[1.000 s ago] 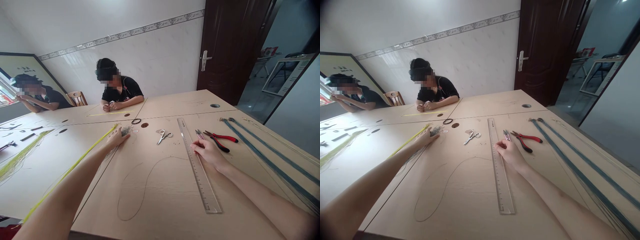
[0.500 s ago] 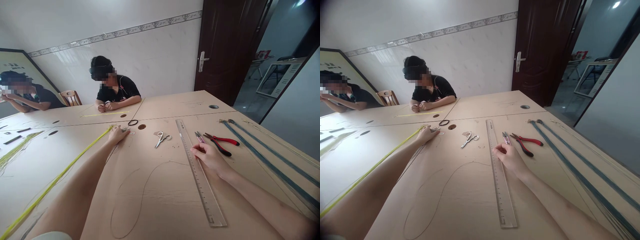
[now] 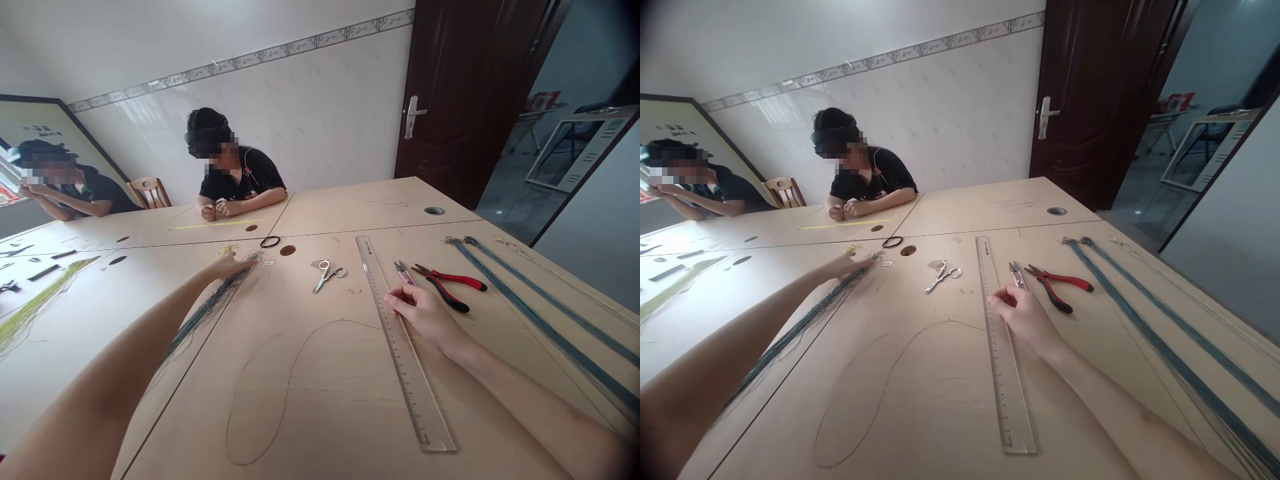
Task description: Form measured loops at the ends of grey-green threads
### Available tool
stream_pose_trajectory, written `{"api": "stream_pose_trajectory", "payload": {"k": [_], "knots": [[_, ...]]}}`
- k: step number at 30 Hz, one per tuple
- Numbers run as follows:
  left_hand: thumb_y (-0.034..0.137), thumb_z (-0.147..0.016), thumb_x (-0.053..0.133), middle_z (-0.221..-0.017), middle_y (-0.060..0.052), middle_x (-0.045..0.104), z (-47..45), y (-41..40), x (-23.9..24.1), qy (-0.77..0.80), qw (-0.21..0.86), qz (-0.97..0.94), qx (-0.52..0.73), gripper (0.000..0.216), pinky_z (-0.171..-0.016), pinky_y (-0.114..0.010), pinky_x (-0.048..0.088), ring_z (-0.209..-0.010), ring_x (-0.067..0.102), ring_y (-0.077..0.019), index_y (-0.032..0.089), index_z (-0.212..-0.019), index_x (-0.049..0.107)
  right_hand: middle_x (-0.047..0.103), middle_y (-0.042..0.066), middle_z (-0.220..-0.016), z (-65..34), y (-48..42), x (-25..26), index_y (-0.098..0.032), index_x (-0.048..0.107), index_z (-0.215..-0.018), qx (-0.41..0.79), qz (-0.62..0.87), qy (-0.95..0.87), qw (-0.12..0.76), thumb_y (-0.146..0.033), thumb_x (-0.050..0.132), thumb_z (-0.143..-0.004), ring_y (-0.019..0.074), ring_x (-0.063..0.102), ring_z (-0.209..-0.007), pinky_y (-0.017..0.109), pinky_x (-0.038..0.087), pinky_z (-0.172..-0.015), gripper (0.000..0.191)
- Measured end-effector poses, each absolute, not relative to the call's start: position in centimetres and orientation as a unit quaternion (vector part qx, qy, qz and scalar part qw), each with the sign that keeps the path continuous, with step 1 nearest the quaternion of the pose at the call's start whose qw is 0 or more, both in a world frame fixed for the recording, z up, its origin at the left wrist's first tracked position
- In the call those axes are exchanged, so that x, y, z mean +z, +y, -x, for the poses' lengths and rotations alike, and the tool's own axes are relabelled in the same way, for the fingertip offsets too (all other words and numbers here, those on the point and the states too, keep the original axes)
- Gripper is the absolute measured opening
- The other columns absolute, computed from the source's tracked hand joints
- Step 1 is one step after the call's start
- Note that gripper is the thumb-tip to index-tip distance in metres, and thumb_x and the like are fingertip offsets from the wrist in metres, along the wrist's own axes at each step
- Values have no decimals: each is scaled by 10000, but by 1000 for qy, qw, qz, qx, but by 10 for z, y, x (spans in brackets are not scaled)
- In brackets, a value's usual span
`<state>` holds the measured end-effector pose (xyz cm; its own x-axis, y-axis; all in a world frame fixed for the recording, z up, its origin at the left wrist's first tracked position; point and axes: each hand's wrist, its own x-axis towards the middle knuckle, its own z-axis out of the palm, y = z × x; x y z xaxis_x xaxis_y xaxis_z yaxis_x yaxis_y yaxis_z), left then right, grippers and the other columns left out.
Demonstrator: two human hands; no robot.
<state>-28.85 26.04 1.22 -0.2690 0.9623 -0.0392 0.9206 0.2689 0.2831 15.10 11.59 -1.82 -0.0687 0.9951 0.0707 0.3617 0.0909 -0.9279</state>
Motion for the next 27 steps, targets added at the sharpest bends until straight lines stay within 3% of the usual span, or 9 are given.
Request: {"api": "stream_pose_trajectory", "payload": {"k": [9,27], "knots": [[313,-881,528,-1094,-77,578,282,235,-10,752,47,-654,63,253,-827,-401,488,-959,574,-212,154,-1075,567,575,12,-631,-151,116,-19,-162,605,-767,384,545,-624,409,-393,553,-771,174,535,-648,296,412,-636,236],[301,-882,530,-1085,-77,584,302,236,-6,799,5,-593,101,232,-826,-396,491,-965,576,-209,149,-1051,577,586,20,-640,-151,116,-20,-170,608,-731,385,540,-624,414,-408,566,-759,177,545,-644,291,425,-616,244]]}}
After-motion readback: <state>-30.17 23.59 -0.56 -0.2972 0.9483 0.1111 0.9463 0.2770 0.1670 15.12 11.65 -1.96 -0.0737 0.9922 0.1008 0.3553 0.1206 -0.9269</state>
